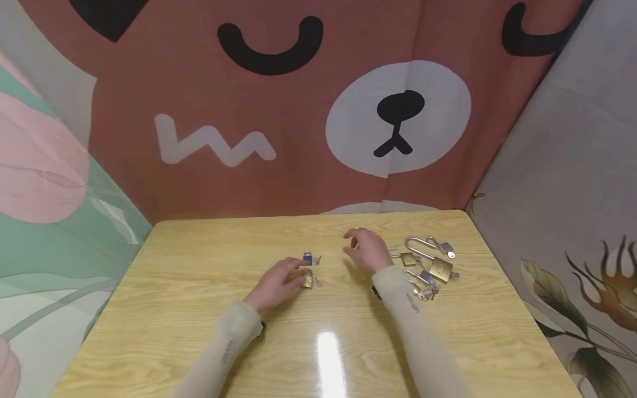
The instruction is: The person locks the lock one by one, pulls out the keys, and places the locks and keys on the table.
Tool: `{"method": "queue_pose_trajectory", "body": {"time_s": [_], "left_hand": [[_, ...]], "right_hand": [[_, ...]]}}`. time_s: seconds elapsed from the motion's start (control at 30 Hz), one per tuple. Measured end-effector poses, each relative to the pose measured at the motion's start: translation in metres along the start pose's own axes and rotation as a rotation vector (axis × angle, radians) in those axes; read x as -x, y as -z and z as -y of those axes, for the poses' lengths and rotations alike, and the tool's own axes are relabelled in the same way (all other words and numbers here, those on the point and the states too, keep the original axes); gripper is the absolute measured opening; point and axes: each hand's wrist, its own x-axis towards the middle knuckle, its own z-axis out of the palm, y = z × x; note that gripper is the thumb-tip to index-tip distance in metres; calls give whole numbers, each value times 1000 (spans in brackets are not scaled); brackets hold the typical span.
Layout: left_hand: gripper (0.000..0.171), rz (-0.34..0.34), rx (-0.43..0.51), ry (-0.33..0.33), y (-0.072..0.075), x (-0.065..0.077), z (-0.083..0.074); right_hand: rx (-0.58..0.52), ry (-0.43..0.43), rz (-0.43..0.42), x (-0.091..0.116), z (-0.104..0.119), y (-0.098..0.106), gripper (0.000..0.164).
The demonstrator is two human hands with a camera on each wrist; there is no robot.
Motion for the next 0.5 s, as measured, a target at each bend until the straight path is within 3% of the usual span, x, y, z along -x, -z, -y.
{"method": "queue_pose_trajectory", "body": {"time_s": [0.23, 0.5], "left_hand": [[39, 13, 50, -104, -1, 0, -13], [39, 33, 53, -123, -7, -5, -27]], "right_hand": [[113, -112, -39, 38, -70, 46, 40], [192, -38, -18, 54, -108, 48, 33]]}}
